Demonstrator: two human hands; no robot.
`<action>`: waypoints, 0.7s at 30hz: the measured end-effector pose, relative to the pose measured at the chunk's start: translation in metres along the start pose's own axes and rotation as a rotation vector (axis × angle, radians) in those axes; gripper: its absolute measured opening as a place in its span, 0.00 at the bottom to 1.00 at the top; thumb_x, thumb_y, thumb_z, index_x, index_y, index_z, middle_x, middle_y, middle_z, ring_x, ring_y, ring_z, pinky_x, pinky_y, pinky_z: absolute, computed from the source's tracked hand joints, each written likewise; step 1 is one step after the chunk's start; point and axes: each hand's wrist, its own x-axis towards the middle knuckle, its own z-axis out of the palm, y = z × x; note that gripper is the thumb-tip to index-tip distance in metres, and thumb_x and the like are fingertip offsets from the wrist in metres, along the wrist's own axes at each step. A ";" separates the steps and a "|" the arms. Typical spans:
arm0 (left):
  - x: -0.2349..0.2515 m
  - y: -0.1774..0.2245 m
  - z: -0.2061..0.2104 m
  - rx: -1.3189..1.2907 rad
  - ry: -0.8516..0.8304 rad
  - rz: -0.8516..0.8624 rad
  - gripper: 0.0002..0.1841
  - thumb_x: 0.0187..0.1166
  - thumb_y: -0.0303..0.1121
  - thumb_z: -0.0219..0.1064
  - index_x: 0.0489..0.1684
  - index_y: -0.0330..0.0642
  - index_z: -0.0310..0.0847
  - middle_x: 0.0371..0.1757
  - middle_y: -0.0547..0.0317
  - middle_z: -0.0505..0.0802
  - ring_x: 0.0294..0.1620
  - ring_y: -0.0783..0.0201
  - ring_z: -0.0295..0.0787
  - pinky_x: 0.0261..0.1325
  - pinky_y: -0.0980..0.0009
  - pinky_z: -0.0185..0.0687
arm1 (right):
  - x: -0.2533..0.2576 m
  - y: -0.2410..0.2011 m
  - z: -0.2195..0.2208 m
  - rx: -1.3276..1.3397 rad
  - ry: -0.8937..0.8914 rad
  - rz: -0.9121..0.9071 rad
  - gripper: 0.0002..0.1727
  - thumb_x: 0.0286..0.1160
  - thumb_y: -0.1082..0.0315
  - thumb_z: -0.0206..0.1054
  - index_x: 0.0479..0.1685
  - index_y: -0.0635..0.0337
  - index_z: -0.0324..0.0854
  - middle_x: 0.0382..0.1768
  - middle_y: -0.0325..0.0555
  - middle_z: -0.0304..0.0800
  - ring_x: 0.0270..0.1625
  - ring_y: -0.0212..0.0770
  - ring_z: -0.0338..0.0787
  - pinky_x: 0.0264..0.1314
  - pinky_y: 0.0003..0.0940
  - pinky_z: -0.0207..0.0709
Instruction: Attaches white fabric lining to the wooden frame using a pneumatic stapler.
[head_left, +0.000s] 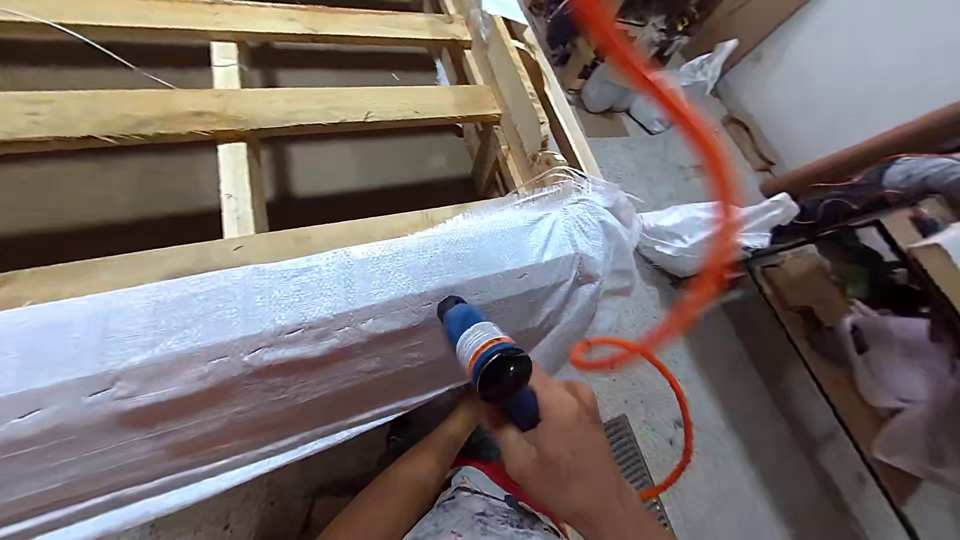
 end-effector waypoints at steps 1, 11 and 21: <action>0.014 -0.032 0.010 -0.335 -0.047 0.119 0.19 0.93 0.28 0.50 0.74 0.23 0.72 0.70 0.41 0.86 0.72 0.58 0.81 0.77 0.65 0.72 | -0.002 0.006 -0.007 -0.023 0.018 -0.017 0.17 0.69 0.56 0.72 0.49 0.58 0.90 0.28 0.33 0.93 0.29 0.25 0.91 0.29 0.28 0.86; 0.081 -0.022 0.132 -0.495 0.078 0.503 0.19 0.83 0.38 0.69 0.66 0.35 0.83 0.59 0.51 0.93 0.64 0.64 0.89 0.72 0.63 0.84 | 0.009 0.103 -0.110 -0.355 0.178 0.019 0.17 0.72 0.48 0.68 0.33 0.53 0.89 0.18 0.30 0.85 0.22 0.23 0.85 0.20 0.27 0.77; 0.134 -0.055 0.130 0.307 0.338 0.498 0.27 0.92 0.51 0.51 0.76 0.38 0.78 0.72 0.47 0.88 0.80 0.64 0.78 0.87 0.62 0.68 | 0.024 0.151 -0.108 0.018 0.031 -0.022 0.14 0.75 0.50 0.70 0.38 0.51 0.89 0.26 0.27 0.90 0.28 0.18 0.89 0.27 0.20 0.84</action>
